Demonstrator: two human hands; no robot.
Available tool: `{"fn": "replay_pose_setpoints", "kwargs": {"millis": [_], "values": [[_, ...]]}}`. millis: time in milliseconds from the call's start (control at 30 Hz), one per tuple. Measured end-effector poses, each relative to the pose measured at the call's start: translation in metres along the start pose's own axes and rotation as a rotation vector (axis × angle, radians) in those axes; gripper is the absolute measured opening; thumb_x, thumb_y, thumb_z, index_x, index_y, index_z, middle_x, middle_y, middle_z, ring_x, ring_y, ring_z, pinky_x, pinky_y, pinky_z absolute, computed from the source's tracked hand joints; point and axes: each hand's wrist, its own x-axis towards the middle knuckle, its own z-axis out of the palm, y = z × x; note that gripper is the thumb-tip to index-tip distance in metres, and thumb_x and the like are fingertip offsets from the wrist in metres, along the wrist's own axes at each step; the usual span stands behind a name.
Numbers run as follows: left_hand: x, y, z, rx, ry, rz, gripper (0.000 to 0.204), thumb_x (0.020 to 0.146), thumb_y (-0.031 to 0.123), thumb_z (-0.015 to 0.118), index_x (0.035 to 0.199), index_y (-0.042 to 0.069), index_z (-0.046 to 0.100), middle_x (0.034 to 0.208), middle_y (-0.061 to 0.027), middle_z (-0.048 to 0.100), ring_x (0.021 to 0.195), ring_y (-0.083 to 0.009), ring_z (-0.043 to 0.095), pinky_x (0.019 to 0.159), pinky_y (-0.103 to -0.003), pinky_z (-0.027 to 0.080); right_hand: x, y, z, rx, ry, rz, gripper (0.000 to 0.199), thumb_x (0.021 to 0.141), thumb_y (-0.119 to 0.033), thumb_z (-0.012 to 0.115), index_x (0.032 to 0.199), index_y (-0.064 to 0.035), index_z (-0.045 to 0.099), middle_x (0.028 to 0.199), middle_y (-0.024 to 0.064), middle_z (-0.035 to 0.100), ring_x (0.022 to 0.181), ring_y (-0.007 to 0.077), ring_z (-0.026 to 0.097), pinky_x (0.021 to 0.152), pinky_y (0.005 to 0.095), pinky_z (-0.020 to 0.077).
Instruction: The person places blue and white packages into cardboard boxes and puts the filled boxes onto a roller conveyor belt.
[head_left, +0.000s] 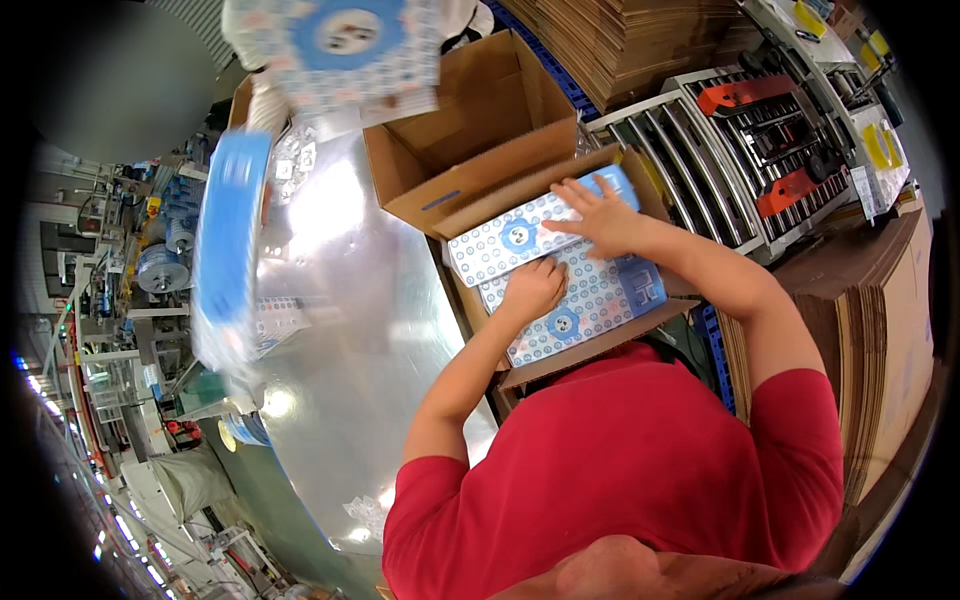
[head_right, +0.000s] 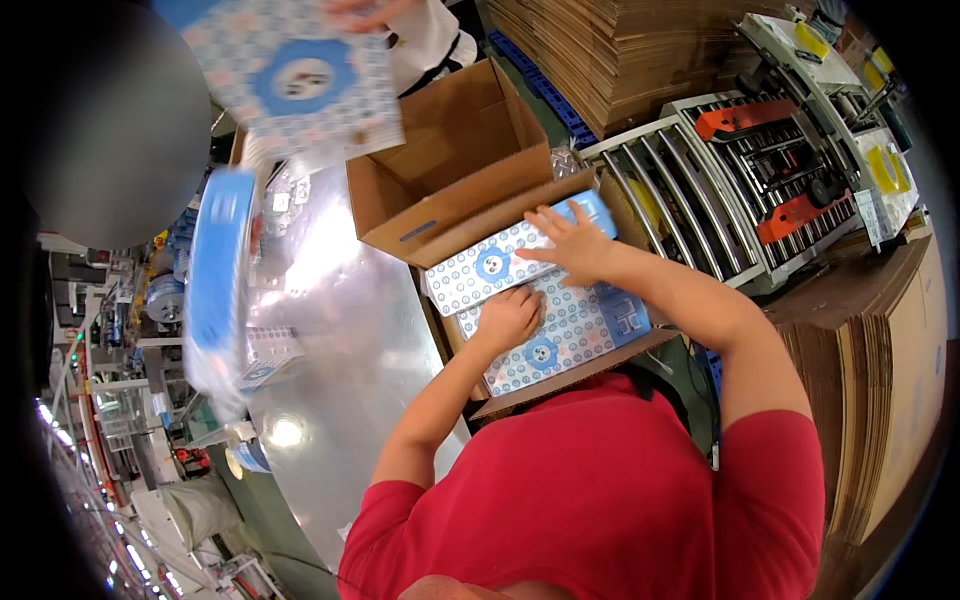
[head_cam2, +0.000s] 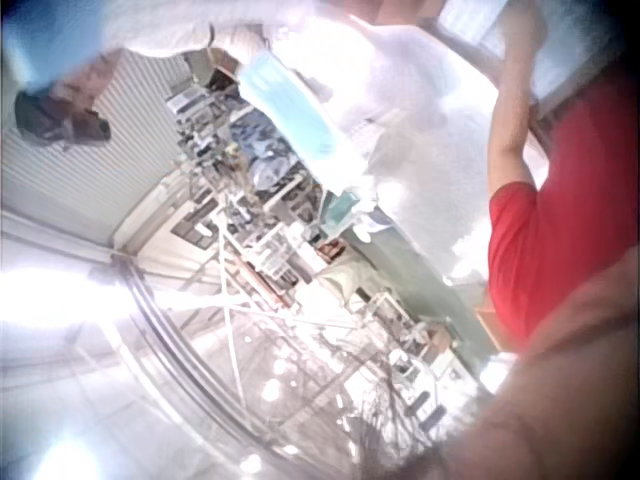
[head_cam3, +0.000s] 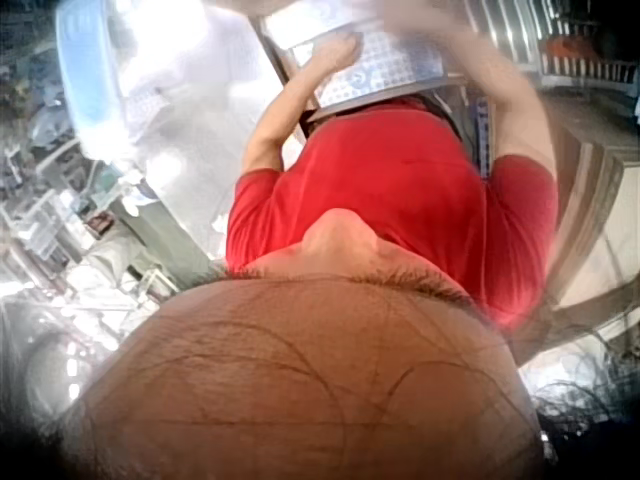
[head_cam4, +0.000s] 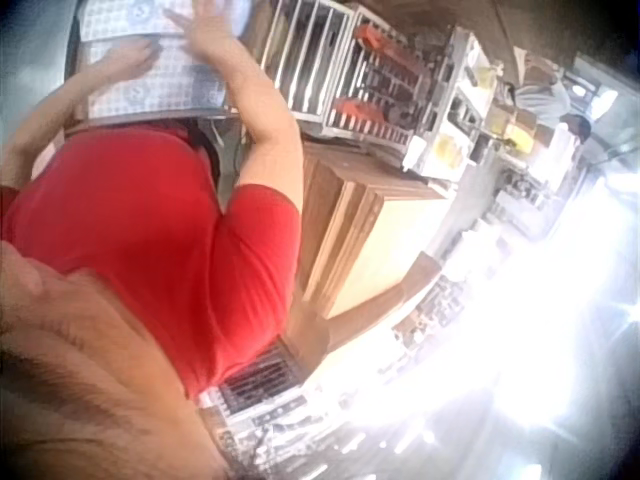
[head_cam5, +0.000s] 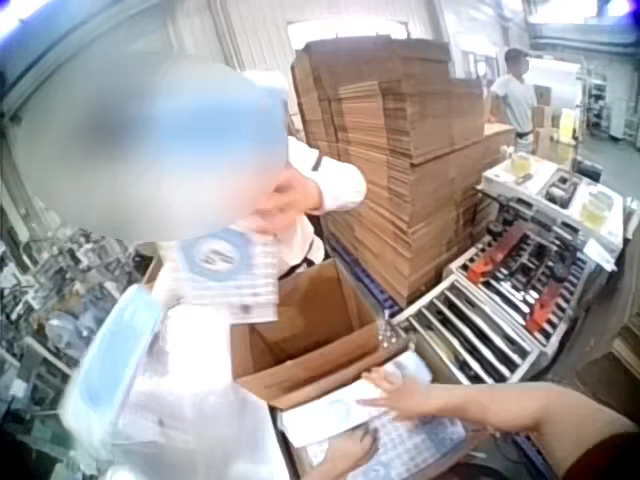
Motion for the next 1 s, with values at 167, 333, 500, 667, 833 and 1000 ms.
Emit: {"fn": "replay_pose_setpoints", "kwargs": {"millis": [167,333,500,667,833,1000], "values": [[-0.035,-0.049,0.004,0.216,0.556,-0.300,0.053,0.084,0.025,0.051,0.133,0.008,0.039,0.142,-0.0167,0.030,0.133,-0.0299,0.025,0.107,-0.052,0.014,0.041,-0.010,0.061,0.269,-0.229,0.230,0.094,0.073,-0.065,0.054,0.145,-0.0258,0.009,0.149,0.0170,-0.010,0.137,0.0354,-0.011,0.101,0.0675,0.0051],[-0.041,-0.072,0.027,0.025,0.667,-0.458,0.056,0.089,0.021,0.041,0.139,0.001,0.026,0.146,-0.0194,0.020,0.136,-0.0317,0.017,0.109,-0.048,0.011,0.014,0.002,0.046,0.355,0.129,-0.017,0.067,0.079,-0.045,0.060,0.135,-0.0154,0.039,0.144,0.0198,0.024,0.136,0.0323,0.016,0.104,0.0561,0.0222],[-0.021,-0.093,0.063,-0.850,0.918,-0.546,0.051,0.092,0.005,0.033,0.139,-0.005,0.017,0.145,-0.0230,0.020,0.135,-0.0324,0.019,0.110,-0.034,0.014,-0.087,0.055,-0.025,0.695,0.374,0.811,0.076,0.080,-0.041,0.060,0.139,-0.0078,0.024,0.099,0.0201,0.061,0.086,0.0350,0.061,0.073,0.0412,0.0489],[0.042,-0.062,0.078,-0.539,0.875,-0.364,0.051,0.085,0.010,0.044,0.133,0.000,0.031,0.130,-0.0221,0.037,0.120,-0.0388,0.035,0.104,-0.042,0.025,-0.089,0.063,0.113,0.758,0.011,0.369,0.099,0.077,-0.050,0.061,0.143,-0.0041,0.004,0.110,0.0307,0.055,0.103,0.0360,0.057,0.084,0.0343,0.0450],[-0.024,-0.070,0.082,-1.033,0.571,-0.950,0.055,0.092,0.023,0.045,0.139,0.003,0.026,0.134,-0.0162,0.039,0.117,-0.0312,0.045,0.097,-0.037,0.038,-0.083,0.064,0.083,0.854,-0.276,0.400,0.107,0.072,-0.037,0.072,0.143,-0.0023,0.000,0.129,0.0309,0.041,0.120,0.0344,0.045,0.095,0.0355,0.0388],[-0.074,-0.025,0.004,-1.550,0.530,-0.147,0.046,0.093,0.013,0.042,0.137,0.002,0.033,0.129,-0.0091,0.047,0.115,-0.0184,0.049,0.095,-0.029,0.039,-0.103,0.071,0.116,0.946,-0.104,0.238,0.112,0.067,-0.030,0.078,0.142,0.0014,0.000,0.138,0.0265,0.033,0.126,0.0308,0.037,0.098,0.0320,0.0354]]}}
